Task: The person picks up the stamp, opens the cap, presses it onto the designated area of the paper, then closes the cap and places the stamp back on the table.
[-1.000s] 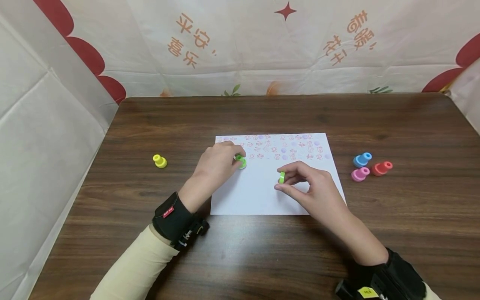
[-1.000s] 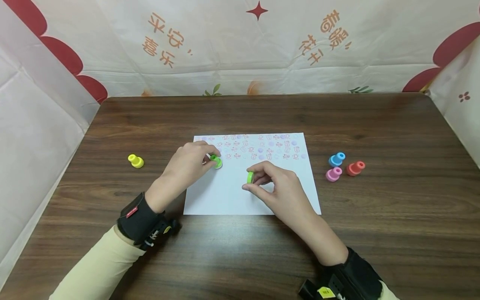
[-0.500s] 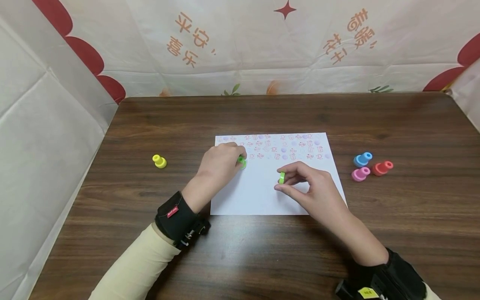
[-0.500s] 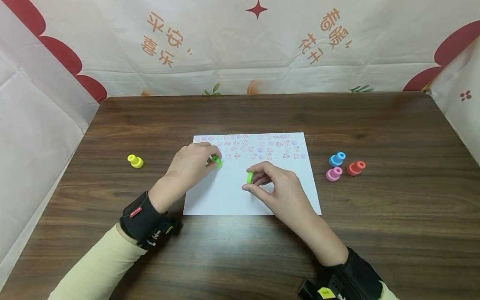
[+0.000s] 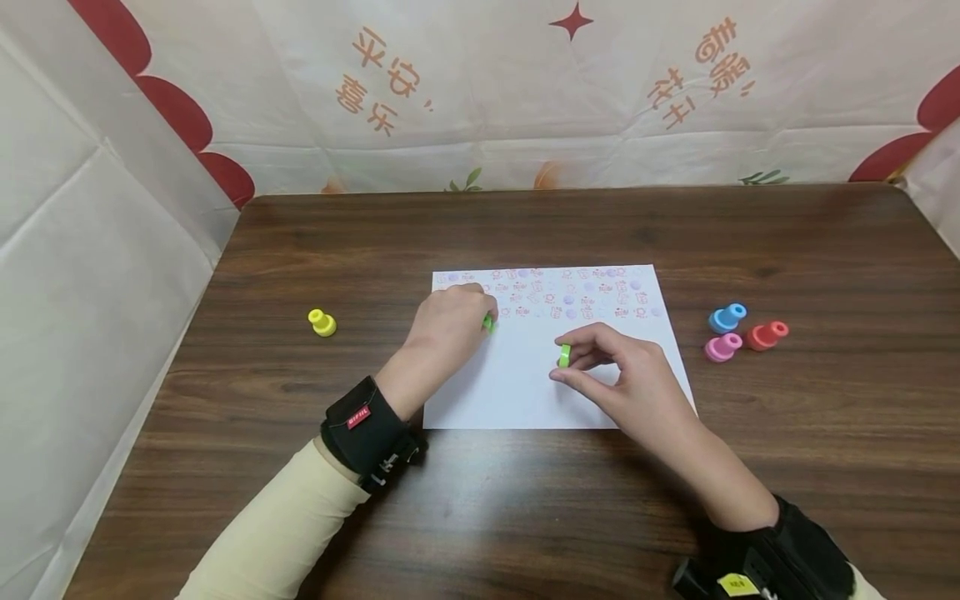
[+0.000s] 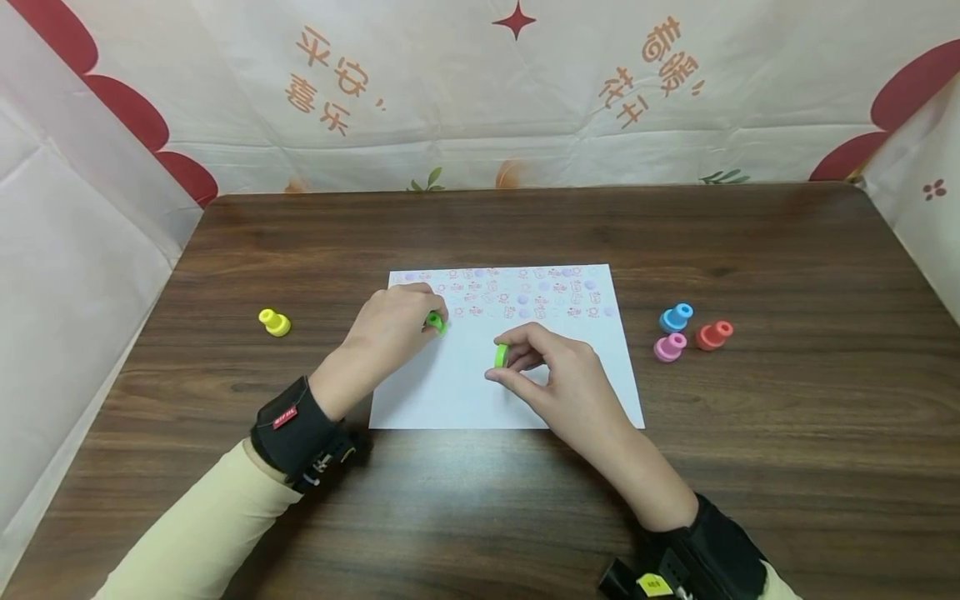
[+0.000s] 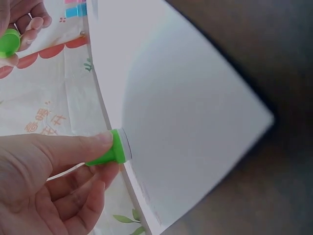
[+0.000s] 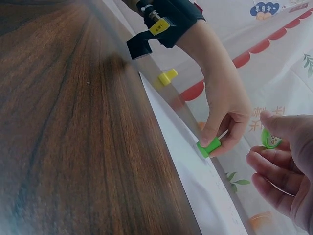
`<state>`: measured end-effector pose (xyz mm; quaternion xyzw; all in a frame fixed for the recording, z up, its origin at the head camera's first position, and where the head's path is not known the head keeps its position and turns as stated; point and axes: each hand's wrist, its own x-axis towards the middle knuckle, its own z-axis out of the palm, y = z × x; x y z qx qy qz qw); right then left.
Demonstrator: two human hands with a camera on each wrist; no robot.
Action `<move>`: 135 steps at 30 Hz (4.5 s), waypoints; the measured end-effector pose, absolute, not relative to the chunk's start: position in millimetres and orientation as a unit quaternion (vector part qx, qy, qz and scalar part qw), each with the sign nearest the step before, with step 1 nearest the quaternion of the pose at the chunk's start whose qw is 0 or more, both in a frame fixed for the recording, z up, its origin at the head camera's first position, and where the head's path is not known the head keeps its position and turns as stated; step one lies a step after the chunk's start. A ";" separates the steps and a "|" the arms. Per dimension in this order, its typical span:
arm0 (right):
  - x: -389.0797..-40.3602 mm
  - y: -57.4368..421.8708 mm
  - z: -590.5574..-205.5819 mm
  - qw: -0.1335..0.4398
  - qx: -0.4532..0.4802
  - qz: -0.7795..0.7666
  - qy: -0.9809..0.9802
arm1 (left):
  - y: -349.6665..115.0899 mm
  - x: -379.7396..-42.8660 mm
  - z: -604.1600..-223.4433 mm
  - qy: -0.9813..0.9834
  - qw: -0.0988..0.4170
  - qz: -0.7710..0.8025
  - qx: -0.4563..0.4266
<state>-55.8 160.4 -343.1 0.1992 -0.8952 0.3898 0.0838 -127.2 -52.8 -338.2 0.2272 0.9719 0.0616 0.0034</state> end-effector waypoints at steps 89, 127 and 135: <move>-45.3 160.2 -338.6 0.103 0.201 0.385 -0.895 | -79.7 -106.2 -304.1 0.933 -0.037 0.299 0.197; -47.9 137.4 -335.5 0.068 0.258 0.415 -0.870 | -67.7 -56.8 -332.3 0.756 0.105 0.622 0.175; -46.5 138.2 -339.8 0.075 0.261 0.409 -0.871 | -64.7 -53.1 -334.0 0.750 0.109 0.628 0.177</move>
